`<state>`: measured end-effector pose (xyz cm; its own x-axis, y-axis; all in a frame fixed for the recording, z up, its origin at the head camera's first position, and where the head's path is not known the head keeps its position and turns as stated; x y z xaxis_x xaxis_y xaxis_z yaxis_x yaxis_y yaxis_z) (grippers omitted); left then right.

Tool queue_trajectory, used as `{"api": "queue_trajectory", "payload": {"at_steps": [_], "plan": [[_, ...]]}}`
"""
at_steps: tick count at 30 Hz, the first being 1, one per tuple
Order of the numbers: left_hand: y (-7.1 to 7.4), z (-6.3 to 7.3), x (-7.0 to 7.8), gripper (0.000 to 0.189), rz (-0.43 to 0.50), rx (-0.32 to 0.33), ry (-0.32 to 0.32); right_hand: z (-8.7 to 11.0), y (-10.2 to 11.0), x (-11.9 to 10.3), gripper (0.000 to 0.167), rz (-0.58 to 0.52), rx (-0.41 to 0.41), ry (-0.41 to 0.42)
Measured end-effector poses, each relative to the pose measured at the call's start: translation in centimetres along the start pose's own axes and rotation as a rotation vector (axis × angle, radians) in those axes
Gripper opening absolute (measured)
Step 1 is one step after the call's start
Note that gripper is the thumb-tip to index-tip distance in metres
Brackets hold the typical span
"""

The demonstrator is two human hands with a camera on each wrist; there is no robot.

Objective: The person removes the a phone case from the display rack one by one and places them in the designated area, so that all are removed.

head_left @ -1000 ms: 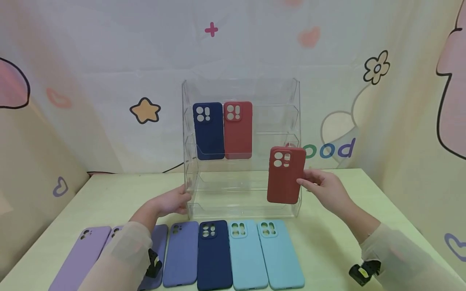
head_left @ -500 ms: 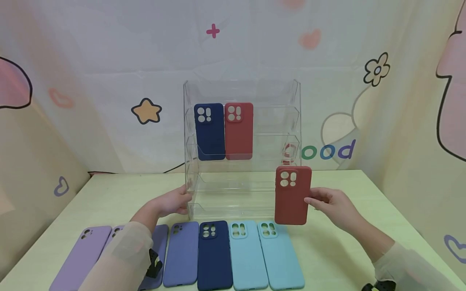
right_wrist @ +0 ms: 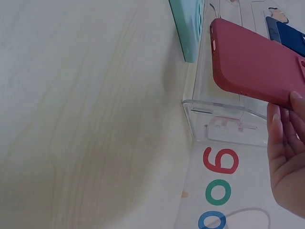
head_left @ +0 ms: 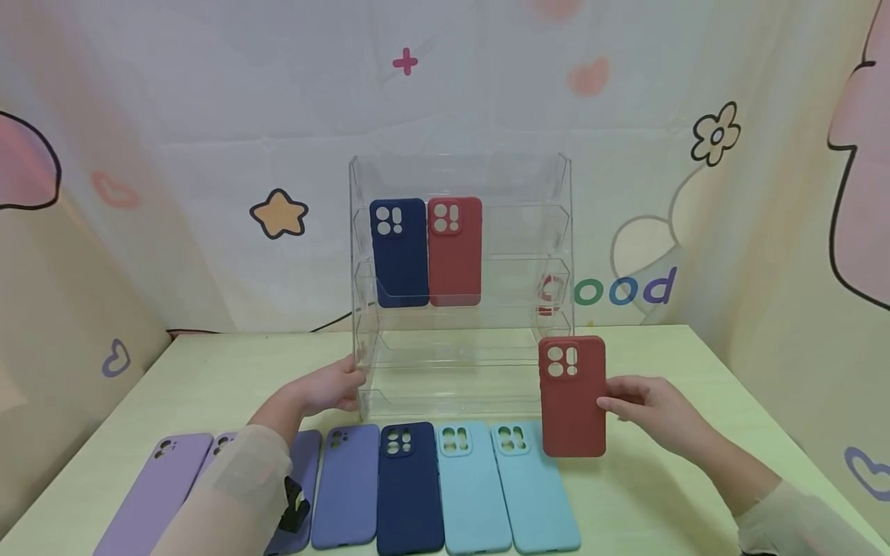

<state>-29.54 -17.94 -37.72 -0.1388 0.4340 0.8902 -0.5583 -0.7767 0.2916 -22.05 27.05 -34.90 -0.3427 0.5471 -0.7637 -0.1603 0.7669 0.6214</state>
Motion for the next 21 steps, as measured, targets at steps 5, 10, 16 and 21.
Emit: {"api": "queue_trajectory", "payload": {"at_steps": [5,10,16,21], "plan": [[-0.2,0.0,0.0,0.067,0.005,0.008,0.015,0.3,0.3,0.8,0.041,-0.036,-0.058,-0.017],[-0.3,-0.1,-0.2,0.066,0.008,0.005,0.005,0.6,0.5,1.5,0.043,-0.063,-0.106,-0.047],[-0.2,-0.1,-0.1,0.064,-0.003,0.011,0.004,0.9,0.8,1.9,0.044,-0.105,-0.157,-0.066],[-0.1,-0.1,-0.1,0.064,0.003,0.017,0.009,1.0,1.0,2.3,0.039,-0.128,-0.208,-0.027]]}}
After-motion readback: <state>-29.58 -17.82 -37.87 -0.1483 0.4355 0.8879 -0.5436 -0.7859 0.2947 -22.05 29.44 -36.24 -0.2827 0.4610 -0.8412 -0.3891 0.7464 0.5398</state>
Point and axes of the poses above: each hand's wrist, its own z-axis away from the middle knuckle, its own y-axis out of the back of the hand, x = y × z, the point moved 1 cm from there along -z, towards the middle knuckle, and after that the axes turned 6 degrees about y, right-handed, at the moved point
